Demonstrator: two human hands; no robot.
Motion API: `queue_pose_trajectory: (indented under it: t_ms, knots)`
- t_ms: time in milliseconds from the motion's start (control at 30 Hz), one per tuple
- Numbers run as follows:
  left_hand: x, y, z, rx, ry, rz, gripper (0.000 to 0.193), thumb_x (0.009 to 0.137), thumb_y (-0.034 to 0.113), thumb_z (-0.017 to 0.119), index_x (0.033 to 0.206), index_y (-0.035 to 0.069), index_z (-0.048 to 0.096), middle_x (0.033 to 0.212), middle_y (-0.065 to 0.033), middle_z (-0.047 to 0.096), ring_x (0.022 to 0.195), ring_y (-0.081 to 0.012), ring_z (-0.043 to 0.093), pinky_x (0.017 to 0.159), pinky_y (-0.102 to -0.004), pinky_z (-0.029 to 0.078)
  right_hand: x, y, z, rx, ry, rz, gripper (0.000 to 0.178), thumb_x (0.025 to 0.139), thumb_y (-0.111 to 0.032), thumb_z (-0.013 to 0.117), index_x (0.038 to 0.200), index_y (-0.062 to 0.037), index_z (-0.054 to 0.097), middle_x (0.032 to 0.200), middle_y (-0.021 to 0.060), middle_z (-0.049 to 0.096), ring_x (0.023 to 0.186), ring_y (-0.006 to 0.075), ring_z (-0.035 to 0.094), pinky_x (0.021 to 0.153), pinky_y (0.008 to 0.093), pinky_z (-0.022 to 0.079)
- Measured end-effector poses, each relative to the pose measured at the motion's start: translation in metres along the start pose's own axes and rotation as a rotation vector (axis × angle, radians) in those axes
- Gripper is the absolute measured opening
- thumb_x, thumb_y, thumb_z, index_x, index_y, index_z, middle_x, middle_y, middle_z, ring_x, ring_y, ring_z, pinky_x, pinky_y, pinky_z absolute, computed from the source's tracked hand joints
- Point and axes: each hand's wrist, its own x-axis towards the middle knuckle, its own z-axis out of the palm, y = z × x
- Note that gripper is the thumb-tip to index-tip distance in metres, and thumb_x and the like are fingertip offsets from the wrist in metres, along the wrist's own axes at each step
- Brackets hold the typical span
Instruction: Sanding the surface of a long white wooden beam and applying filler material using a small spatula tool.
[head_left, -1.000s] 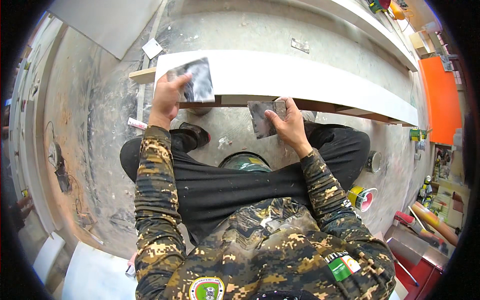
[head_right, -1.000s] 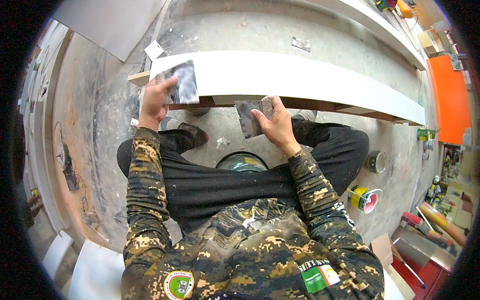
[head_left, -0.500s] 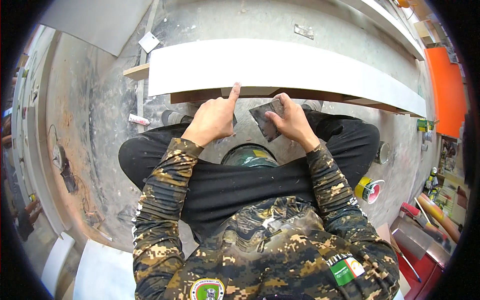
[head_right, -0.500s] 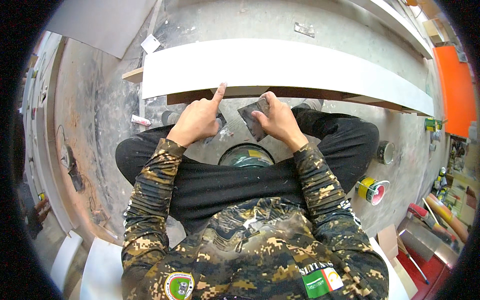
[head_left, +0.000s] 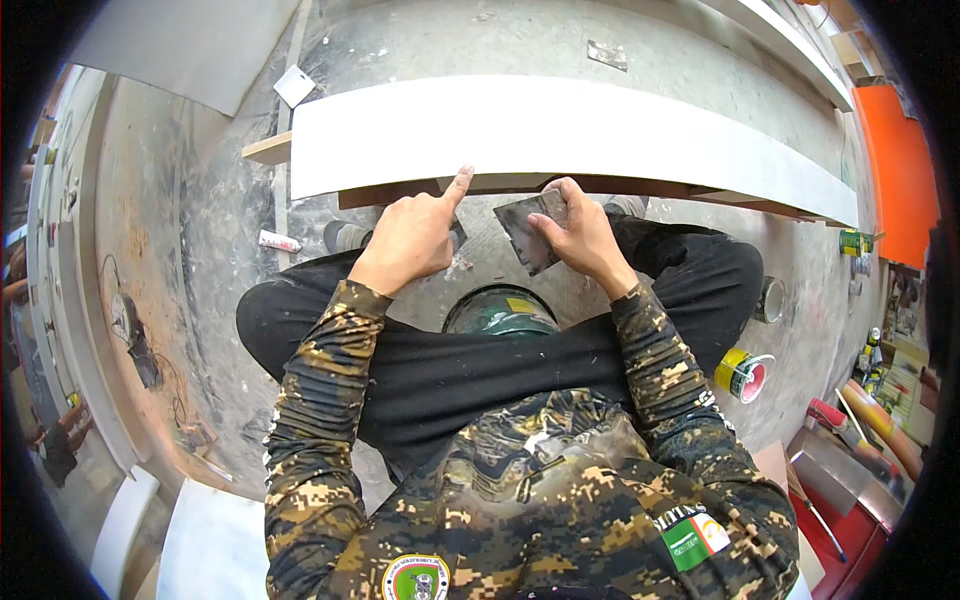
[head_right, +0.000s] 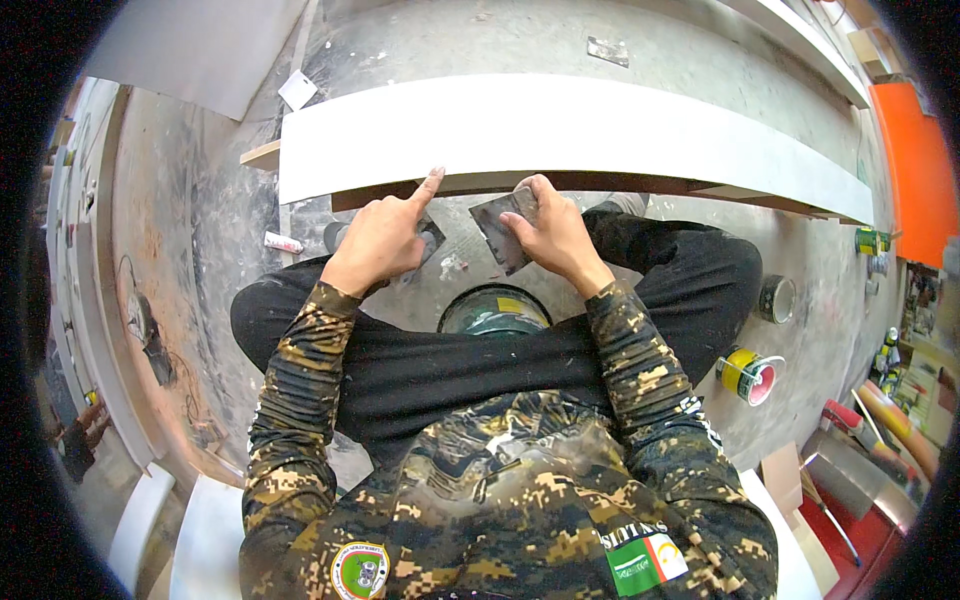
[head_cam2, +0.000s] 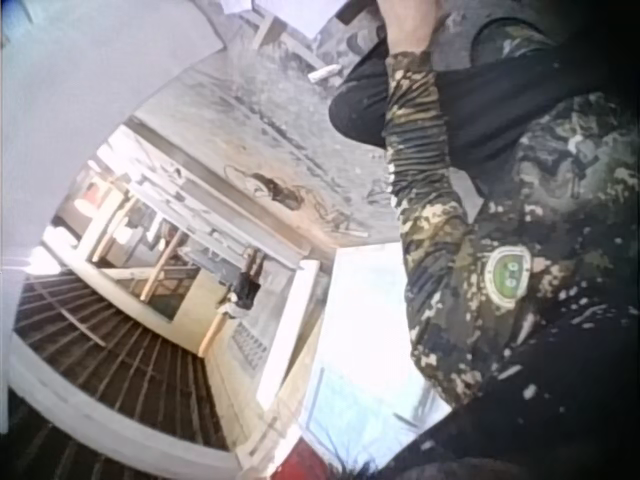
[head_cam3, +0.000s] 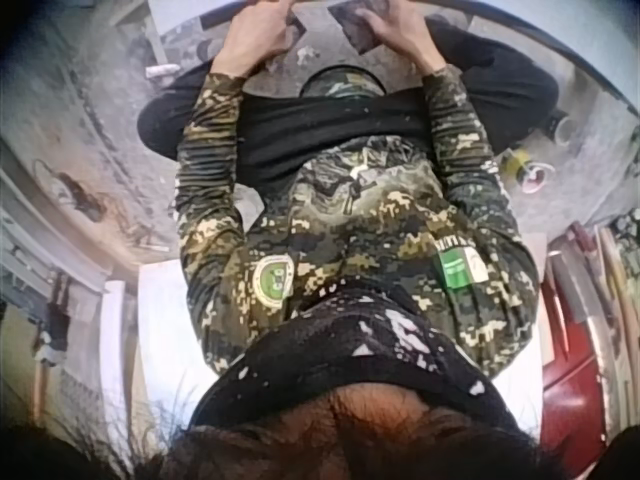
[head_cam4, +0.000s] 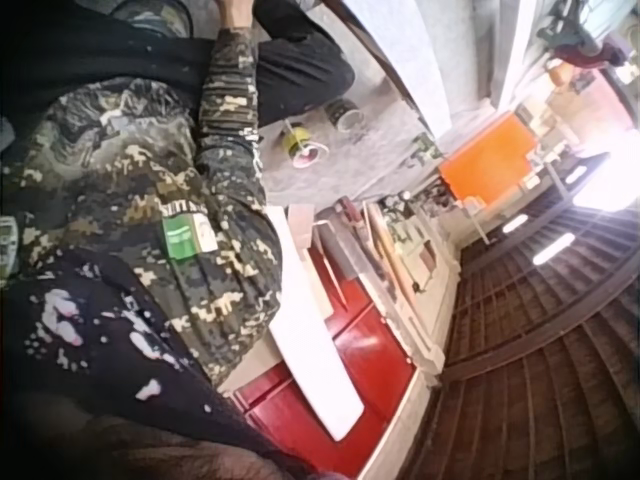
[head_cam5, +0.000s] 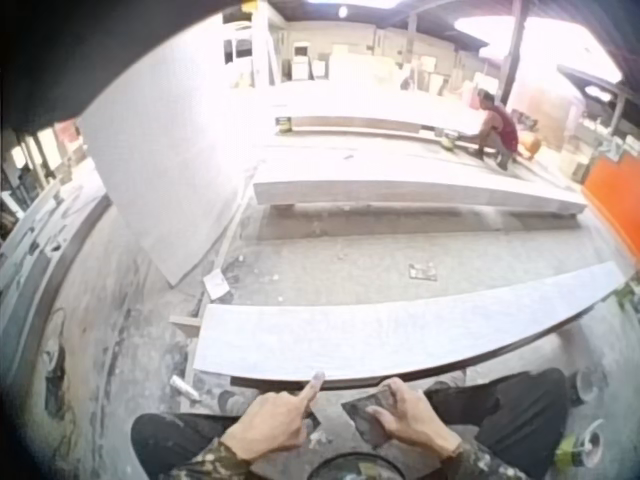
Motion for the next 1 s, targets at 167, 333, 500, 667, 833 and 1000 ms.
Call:
queue_pose_trajectory:
  t_ms: [167,333,500,667,833,1000]
  knots:
    - [-0.02,-0.006,0.001,-0.429,0.107,-0.03,0.044,0.081,0.018,0.072,0.118,0.0,0.056,0.082,-0.0206,0.066,0.08,-0.0311,0.069,0.073,-0.0387,0.054,-0.008,-0.002,0.0,0.069,0.064,-0.008,0.035,0.084,-0.02,0.074,0.108,0.0005,0.057,0.088,0.0209,0.069,0.082,0.0363,0.068,0.074,0.041,0.052]
    - [-0.023,-0.021,0.025,-1.29,0.194,-0.281,0.027,0.092,0.011,0.067,0.109,-0.002,0.051,0.095,-0.0078,0.062,0.082,-0.0144,0.065,0.07,-0.0303,0.055,-0.031,-0.014,0.006,0.564,0.104,0.084,0.02,0.093,-0.012,0.067,0.105,0.0006,0.059,0.091,0.007,0.069,0.08,0.0098,0.062,0.071,0.0263,0.051]
    - [-0.025,-0.003,0.043,-1.454,0.248,-0.261,0.04,0.086,0.001,0.071,0.112,-0.004,0.041,0.098,-0.0113,0.059,0.089,-0.0154,0.064,0.073,-0.0281,0.057,-0.054,-0.031,0.022,0.698,0.208,0.078,0.019,0.095,-0.01,0.065,0.109,0.0026,0.06,0.093,0.0053,0.069,0.084,0.0077,0.061,0.073,0.0231,0.05]
    - [-0.027,0.025,0.072,-1.399,0.523,-0.239,0.044,0.083,0.001,0.072,0.113,-0.003,0.039,0.102,-0.0136,0.059,0.091,-0.016,0.064,0.075,-0.0298,0.056,-0.061,-0.032,0.038,0.662,0.352,0.027,0.029,0.095,-0.01,0.065,0.12,0.0041,0.063,0.102,0.0113,0.072,0.091,0.0133,0.064,0.08,0.0264,0.052]
    - [-0.029,0.035,0.086,-1.588,0.656,-0.257,0.044,0.083,-0.003,0.07,0.113,-0.003,0.037,0.106,-0.0158,0.058,0.092,-0.0176,0.064,0.075,-0.0301,0.057,-0.076,-0.034,0.045,0.498,0.287,-0.045,0.027,0.094,-0.01,0.065,0.116,0.0047,0.065,0.099,0.0151,0.073,0.092,0.0144,0.067,0.078,0.0281,0.053]
    - [-0.032,0.029,0.096,-1.456,0.725,-0.275,0.039,0.085,-0.008,0.064,0.115,-0.001,0.039,0.106,-0.0145,0.059,0.093,-0.0193,0.065,0.078,-0.0306,0.056,-0.084,-0.029,0.044,0.306,0.147,-0.079,0.025,0.091,-0.01,0.065,0.113,0.001,0.067,0.094,0.0227,0.071,0.085,0.0293,0.073,0.077,0.0349,0.056]
